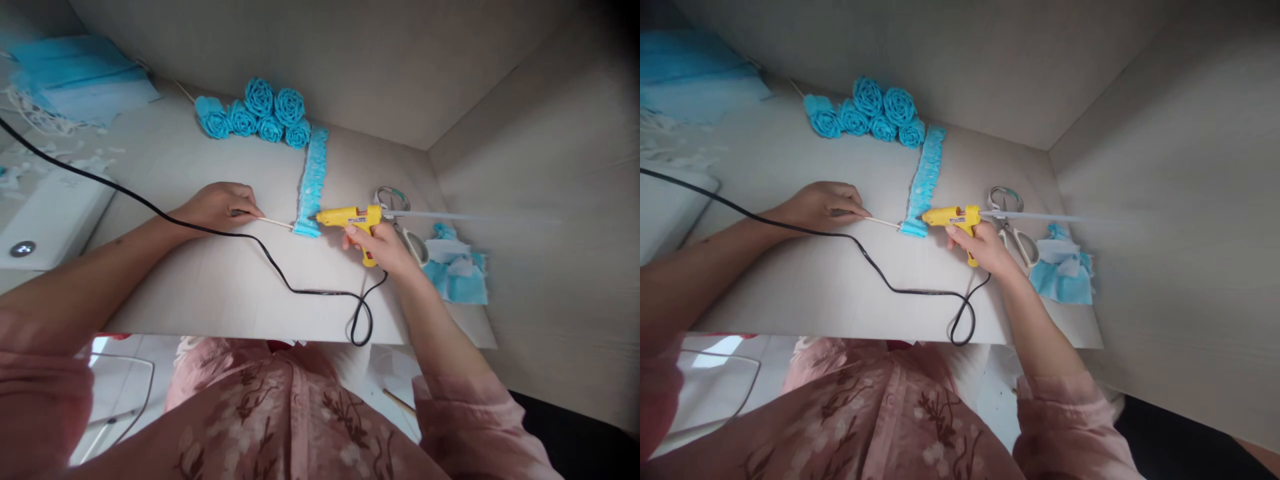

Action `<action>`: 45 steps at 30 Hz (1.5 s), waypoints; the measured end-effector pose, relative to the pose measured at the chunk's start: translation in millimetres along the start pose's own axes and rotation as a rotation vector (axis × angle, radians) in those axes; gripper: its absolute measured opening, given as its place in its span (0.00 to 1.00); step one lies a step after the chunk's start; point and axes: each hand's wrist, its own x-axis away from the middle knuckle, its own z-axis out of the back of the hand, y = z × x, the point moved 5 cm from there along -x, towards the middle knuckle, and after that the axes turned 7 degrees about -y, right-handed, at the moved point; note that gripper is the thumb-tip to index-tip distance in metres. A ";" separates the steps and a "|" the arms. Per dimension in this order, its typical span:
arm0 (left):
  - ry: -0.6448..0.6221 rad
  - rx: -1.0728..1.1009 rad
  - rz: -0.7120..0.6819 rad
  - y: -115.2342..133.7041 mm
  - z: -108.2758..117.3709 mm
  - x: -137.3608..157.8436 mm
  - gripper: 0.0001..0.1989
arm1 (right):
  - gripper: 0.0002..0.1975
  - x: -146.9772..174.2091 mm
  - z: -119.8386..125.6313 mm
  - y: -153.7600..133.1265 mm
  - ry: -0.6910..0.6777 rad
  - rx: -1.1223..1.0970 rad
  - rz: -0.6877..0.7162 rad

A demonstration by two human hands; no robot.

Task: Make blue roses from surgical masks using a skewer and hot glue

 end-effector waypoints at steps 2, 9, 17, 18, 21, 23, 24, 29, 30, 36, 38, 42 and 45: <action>0.005 -0.003 0.008 0.3 0.4 0.2 0.16 | 0.31 -0.2 0.5 -0.7 0.004 0.015 -0.004; 0.010 0.022 -0.011 0.5 0.5 0.5 0.17 | 0.32 0.5 0.8 -5.1 -0.002 0.039 0.014; 0.006 0.028 -0.001 0.8 1.0 1.0 0.16 | 0.33 1.4 1.4 -3.9 -0.004 0.037 0.002; 0.004 0.023 0.002 1.2 1.3 1.1 0.16 | 0.34 1.6 1.6 -4.0 -0.004 0.037 0.000; -0.004 0.007 0.010 1.9 1.4 1.2 0.16 | 0.34 1.9 2.2 -5.7 -0.007 0.039 0.011; -0.004 0.004 0.010 1.7 1.2 1.1 0.16 | 0.34 2.1 2.5 -6.3 -0.011 0.042 0.015; -0.003 0.005 0.008 1.4 0.9 1.1 0.17 | 0.34 2.1 2.6 -6.1 -0.013 0.047 0.011; -0.007 0.018 0.013 -1.5 -0.5 0.9 0.16 | 0.34 2.9 4.1 -4.3 -0.012 0.072 -0.016; -0.009 0.024 0.016 -2.1 -0.6 0.9 0.16 | 0.34 3.0 4.5 -4.9 -0.012 0.075 -0.012; -0.013 0.052 0.026 -1.8 0.6 1.1 0.15 | 0.32 4.3 6.9 -8.1 0.002 0.088 0.018; -0.014 0.052 0.028 -0.9 1.1 1.1 0.15 | 0.32 5.1 7.7 -7.2 0.009 0.088 0.012; -0.016 0.051 0.035 0.4 1.4 1.1 0.16 | 0.31 6.2 9.7 -7.0 0.013 0.103 0.002; -0.015 0.051 0.044 0.5 1.7 1.3 0.16 | 0.30 5.9 10.6 -9.2 0.002 0.106 0.024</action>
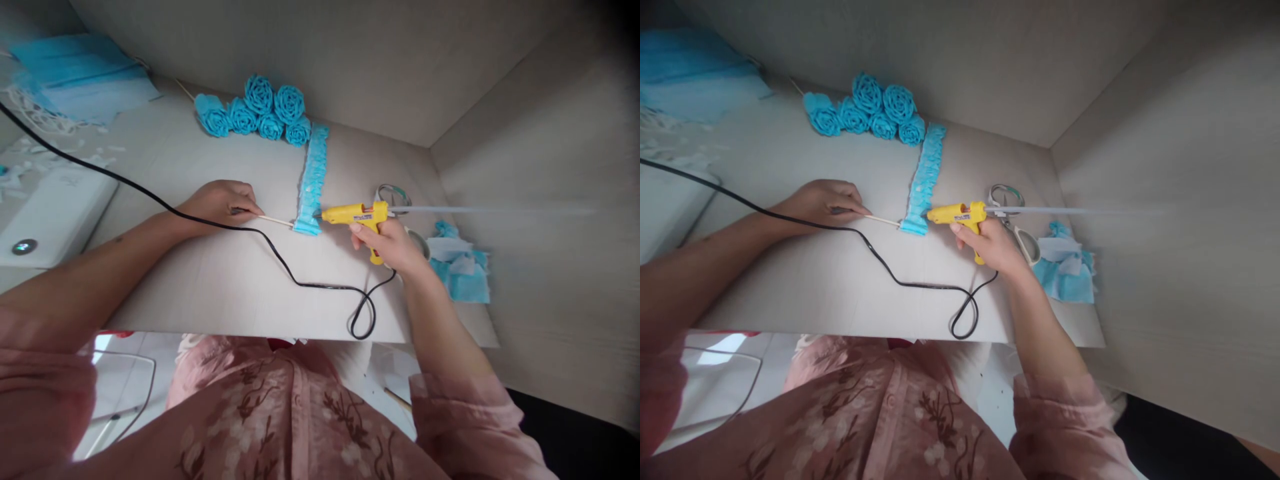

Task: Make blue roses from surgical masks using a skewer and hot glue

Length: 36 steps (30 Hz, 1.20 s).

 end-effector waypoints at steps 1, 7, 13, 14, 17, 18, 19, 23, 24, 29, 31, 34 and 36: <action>-0.002 0.001 0.001 0.0 0.1 0.1 0.16 | 0.30 -0.2 0.3 -0.4 -0.005 -0.002 0.009; -0.018 0.003 -0.005 -1.2 0.5 -0.1 0.16 | 0.27 0.1 2.5 2.8 -0.029 0.013 0.013; -0.010 0.016 -0.015 -1.8 -0.3 -0.2 0.16 | 0.26 2.2 3.5 2.5 -0.053 0.034 -0.013; -0.005 0.020 -0.019 -1.2 -0.1 -0.1 0.16 | 0.26 2.5 3.4 2.5 -0.050 0.047 -0.026; 0.004 0.021 -0.020 0.4 0.7 0.2 0.16 | 0.27 3.6 3.1 3.5 -0.032 0.100 -0.075; 0.006 0.018 -0.018 0.7 1.0 0.3 0.16 | 0.28 4.0 3.4 3.8 -0.030 0.117 -0.088; 0.007 0.016 -0.015 1.0 1.2 0.4 0.16 | 0.28 4.3 3.9 3.8 -0.034 0.131 -0.096; 0.001 0.030 -0.003 0.3 0.8 0.6 0.16 | 0.30 5.6 10.1 1.1 -0.065 0.118 -0.074; -0.001 0.036 -0.004 -0.3 0.5 0.6 0.16 | 0.30 5.9 12.1 0.3 -0.071 0.089 -0.060; 0.005 0.032 -0.026 -2.2 -0.7 0.3 0.17 | 0.28 4.8 14.9 3.2 -0.020 -0.163 -0.033; 0.011 0.016 -0.027 -1.7 -0.4 0.2 0.17 | 0.27 2.7 10.4 6.6 0.007 -0.201 -0.021; 0.012 -0.009 -0.033 0.7 0.5 0.2 0.17 | 0.28 -0.4 0.3 10.8 0.013 -0.165 -0.012; 0.012 -0.010 -0.036 2.2 1.0 0.3 0.17 | 0.30 -1.5 -5.1 11.0 0.019 -0.124 -0.006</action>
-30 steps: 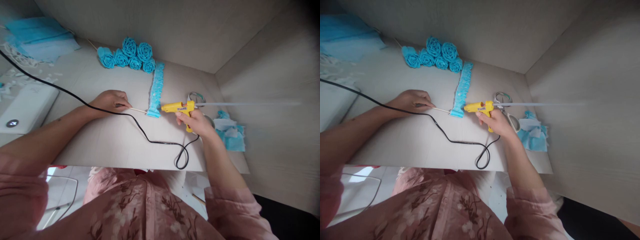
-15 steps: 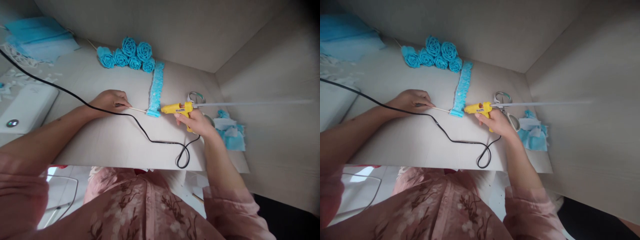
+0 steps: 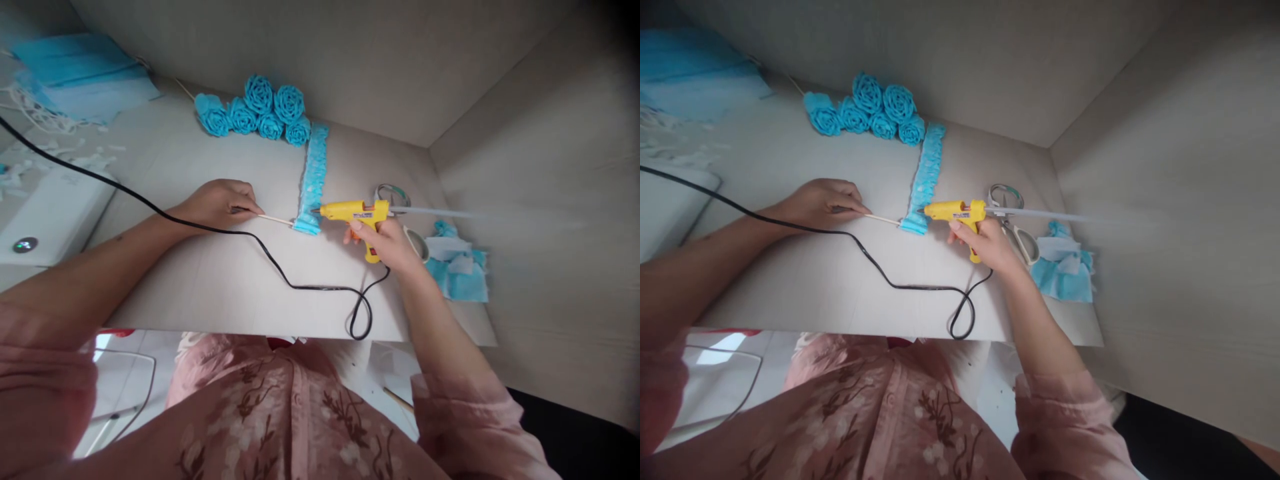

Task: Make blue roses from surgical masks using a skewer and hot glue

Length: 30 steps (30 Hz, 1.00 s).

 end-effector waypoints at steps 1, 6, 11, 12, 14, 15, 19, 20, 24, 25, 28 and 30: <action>0.002 0.002 -0.003 0.5 0.3 0.1 0.17 | 0.30 -0.3 -2.0 -0.4 0.005 0.019 0.004; 0.002 -0.004 -0.018 0.9 0.4 0.1 0.17 | 0.33 -1.1 -7.7 -3.5 0.015 0.081 -0.010; 0.004 -0.011 -0.016 0.0 0.1 -0.7 0.17 | 0.34 -2.3 -9.4 -7.7 0.017 0.091 0.011; 0.006 -0.015 -0.014 0.0 0.2 -0.8 0.16 | 0.34 -2.4 -9.6 -8.6 0.016 0.091 0.016; 0.005 -0.020 -0.014 0.3 0.0 -0.8 0.16 | 0.34 -2.5 -9.9 -9.8 0.013 0.094 0.015; 0.006 -0.020 -0.014 0.4 -0.1 -0.7 0.16 | 0.34 -2.4 -9.8 -10.0 0.013 0.098 0.009; 0.010 -0.014 -0.017 0.5 -0.1 -0.2 0.16 | 0.35 -2.2 -9.0 -10.6 0.014 0.103 0.002; 0.009 -0.014 -0.016 0.1 -0.1 -0.1 0.17 | 0.35 -2.2 -8.9 -11.0 0.012 0.102 0.009; 0.001 -0.019 -0.003 -1.4 -0.7 -0.4 0.16 | 0.35 -2.2 -8.8 -11.7 0.002 0.107 0.022; 0.000 -0.018 -0.001 -1.6 -0.7 -0.5 0.16 | 0.35 -2.2 -8.8 -11.5 -0.001 0.106 0.019; 0.005 -0.010 -0.003 -1.2 -0.5 -0.8 0.16 | 0.34 -2.1 -8.6 -10.5 -0.001 0.105 0.008; 0.008 -0.006 -0.014 -0.5 -0.3 -0.9 0.16 | 0.34 -2.0 -8.5 -10.9 -0.001 0.110 0.011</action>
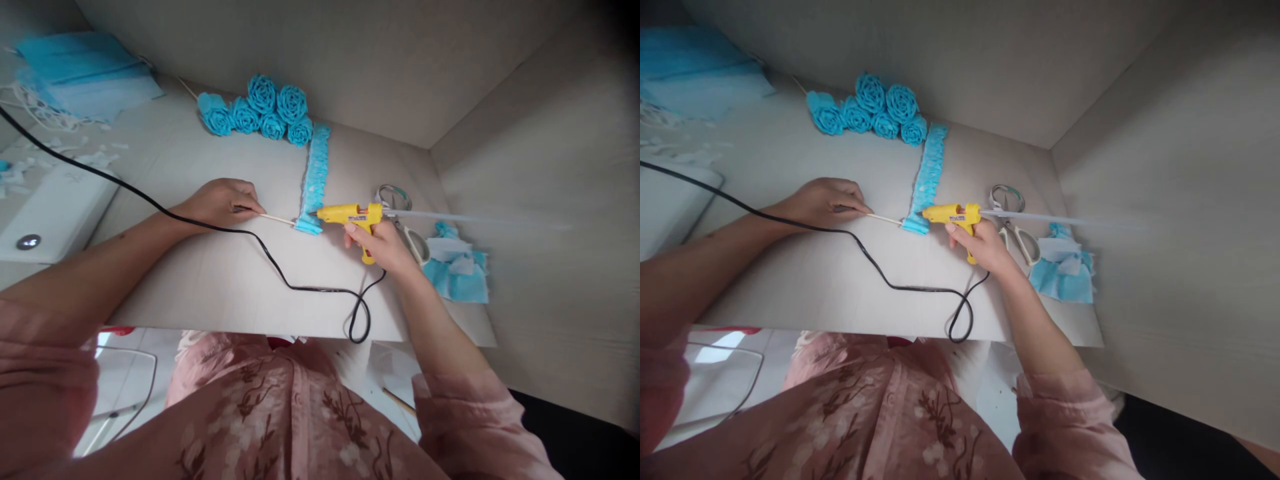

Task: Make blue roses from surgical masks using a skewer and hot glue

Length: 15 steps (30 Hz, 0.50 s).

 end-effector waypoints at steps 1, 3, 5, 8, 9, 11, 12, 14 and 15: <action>0.001 0.001 -0.004 0.2 0.1 -0.1 0.16 | 0.34 0.0 0.0 -0.6 -0.002 0.002 0.007; -0.001 0.003 -0.008 0.1 0.0 -0.2 0.16 | 0.34 0.0 0.0 -2.1 -0.003 0.001 0.016; -0.003 0.007 -0.001 -0.6 -0.1 -0.2 0.17 | 0.34 -0.1 0.0 -3.3 -0.003 0.003 0.018; -0.004 0.010 0.013 -1.2 -0.1 0.2 0.17 | 0.33 -0.1 0.2 -4.6 -0.004 0.011 0.024; -0.006 0.009 0.015 -1.1 -0.2 0.3 0.17 | 0.33 0.0 0.3 -4.6 -0.005 0.015 0.024; -0.007 0.005 0.016 -0.6 -0.1 0.5 0.17 | 0.33 0.3 0.4 -4.0 -0.003 0.024 0.018; -0.006 0.003 0.015 -0.3 0.0 0.5 0.17 | 0.34 0.4 0.4 -3.6 -0.002 0.028 0.013; -0.003 0.002 0.015 -0.1 0.1 0.4 0.17 | 0.34 0.8 0.3 -2.9 0.002 0.031 0.008; -0.004 0.002 0.015 -0.2 0.0 0.3 0.16 | 0.34 0.8 0.2 -2.6 0.004 0.028 0.008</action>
